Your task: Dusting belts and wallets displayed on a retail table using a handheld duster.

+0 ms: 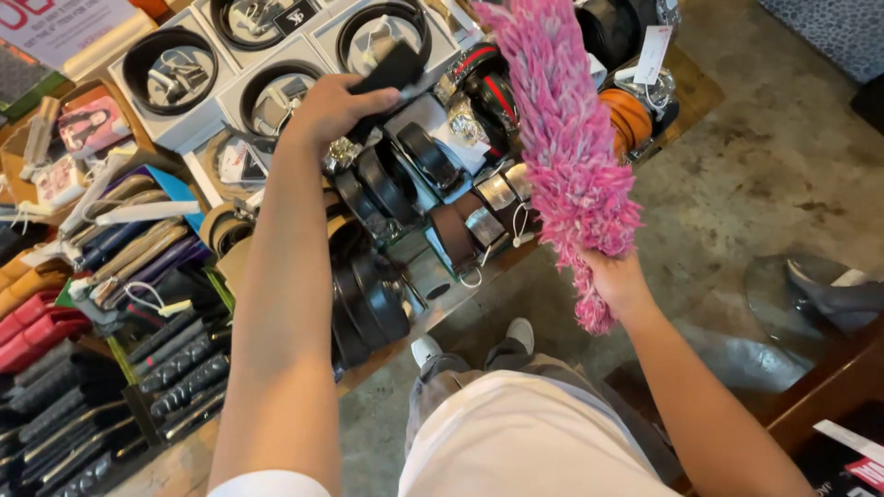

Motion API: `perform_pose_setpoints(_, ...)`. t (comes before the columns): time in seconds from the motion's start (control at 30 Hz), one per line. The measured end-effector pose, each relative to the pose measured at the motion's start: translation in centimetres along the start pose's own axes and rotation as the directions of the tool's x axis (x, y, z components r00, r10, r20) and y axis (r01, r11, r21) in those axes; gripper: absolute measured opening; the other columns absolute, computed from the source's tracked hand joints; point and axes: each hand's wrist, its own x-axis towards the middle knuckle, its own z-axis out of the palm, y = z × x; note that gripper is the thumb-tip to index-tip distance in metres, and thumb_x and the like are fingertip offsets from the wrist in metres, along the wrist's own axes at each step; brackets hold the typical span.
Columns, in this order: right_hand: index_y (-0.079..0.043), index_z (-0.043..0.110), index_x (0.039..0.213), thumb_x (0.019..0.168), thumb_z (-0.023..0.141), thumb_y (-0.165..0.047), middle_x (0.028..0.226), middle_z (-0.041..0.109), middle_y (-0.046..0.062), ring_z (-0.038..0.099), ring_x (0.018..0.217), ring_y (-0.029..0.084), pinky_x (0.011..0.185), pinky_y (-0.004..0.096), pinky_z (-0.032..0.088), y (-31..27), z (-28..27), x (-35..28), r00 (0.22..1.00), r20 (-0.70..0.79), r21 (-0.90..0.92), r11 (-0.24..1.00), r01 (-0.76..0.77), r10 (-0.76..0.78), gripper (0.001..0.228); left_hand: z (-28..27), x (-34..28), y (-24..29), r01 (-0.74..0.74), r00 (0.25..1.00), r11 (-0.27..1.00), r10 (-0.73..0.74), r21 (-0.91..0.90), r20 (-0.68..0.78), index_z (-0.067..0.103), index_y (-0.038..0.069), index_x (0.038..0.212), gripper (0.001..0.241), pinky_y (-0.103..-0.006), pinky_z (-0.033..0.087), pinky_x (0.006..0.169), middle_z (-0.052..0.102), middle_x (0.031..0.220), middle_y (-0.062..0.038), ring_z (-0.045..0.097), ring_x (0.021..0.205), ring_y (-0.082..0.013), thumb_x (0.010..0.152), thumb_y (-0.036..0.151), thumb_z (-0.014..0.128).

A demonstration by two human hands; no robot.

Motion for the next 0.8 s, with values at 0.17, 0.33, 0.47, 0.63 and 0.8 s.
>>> perform_pose_setpoints(0.17, -0.002, 0.063, 0.133, 0.090, 0.073, -0.013, 0.126, 0.070, 0.004, 0.064, 0.112, 0.017, 0.101, 0.035, 0.049, -0.2, -0.4, -0.7, 0.996, -0.049, 0.017, 0.998, -0.068, 0.069, 0.045, 1.8, 10.4, -5.7, -0.056, 0.997, 0.952, 0.038, 0.301, 0.064, 0.066, -0.003, 0.126, 0.091, -0.0403, 0.051, 0.095, 0.069, 0.118, -0.016, 0.066, 0.107, -0.0266, 0.069, 0.065, 0.088)
perform_pose_setpoints(0.33, -0.004, 0.061, 0.136, 0.089, 0.073, -0.014, 0.129, 0.069, 0.004, 0.063, 0.116, 0.018, 0.103, 0.035, 0.047, 1.7, -1.7, -1.0, 0.980, -0.143, -0.056, 0.987, -0.148, 0.138, 0.049, 3.5, 15.1, -7.0, -0.022, 0.991, 0.861, -0.048, 0.508, 0.124, 0.068, -0.004, 0.128, 0.104, -0.0399, 0.051, 0.103, 0.070, 0.125, -0.022, 0.068, 0.117, -0.0342, 0.064, 0.077, 0.082)
perform_pose_setpoints(0.47, -0.003, 0.061, 0.136, 0.088, 0.074, -0.014, 0.131, 0.067, 0.006, 0.061, 0.119, 0.020, 0.105, 0.037, 0.046, 2.3, -2.6, -1.1, 0.975, -0.175, -0.092, 0.984, -0.155, 0.137, 0.051, 4.6, 16.3, -6.6, 0.065, 0.972, 0.876, -0.164, 0.477, 0.170, 0.069, -0.001, 0.129, 0.102, -0.0426, 0.052, 0.098, 0.070, 0.126, -0.020, 0.068, 0.115, -0.0331, 0.061, 0.074, 0.081)
perform_pose_setpoints(0.63, -0.004, 0.061, 0.136, 0.090, 0.072, -0.015, 0.133, 0.067, 0.004, 0.061, 0.122, 0.019, 0.107, 0.036, 0.045, 1.9, -2.2, -0.7, 0.965, -0.190, -0.074, 0.977, -0.199, 0.182, 0.049, 4.2, 17.0, -6.6, 0.194, 0.918, 0.881, -0.318, 0.432, 0.237, 0.065, 0.000, 0.135, 0.100, -0.0471, 0.056, 0.091, 0.070, 0.127, -0.016, 0.070, 0.113, -0.0311, 0.065, 0.069, 0.081)
perform_pose_setpoints(0.8, -0.005, 0.061, 0.137, 0.090, 0.072, -0.013, 0.131, 0.066, 0.003, 0.061, 0.118, 0.018, 0.104, 0.036, 0.047, 2.0, -1.1, 0.1, 0.947, -0.204, 0.050, 0.969, -0.241, 0.246, 0.049, 3.5, 16.8, -5.8, 0.261, 0.868, 0.844, -0.417, 0.469, 0.268, 0.055, 0.007, 0.143, 0.099, -0.0476, 0.056, 0.089, 0.063, 0.133, -0.014, 0.067, 0.114, -0.0301, 0.066, 0.061, 0.083)
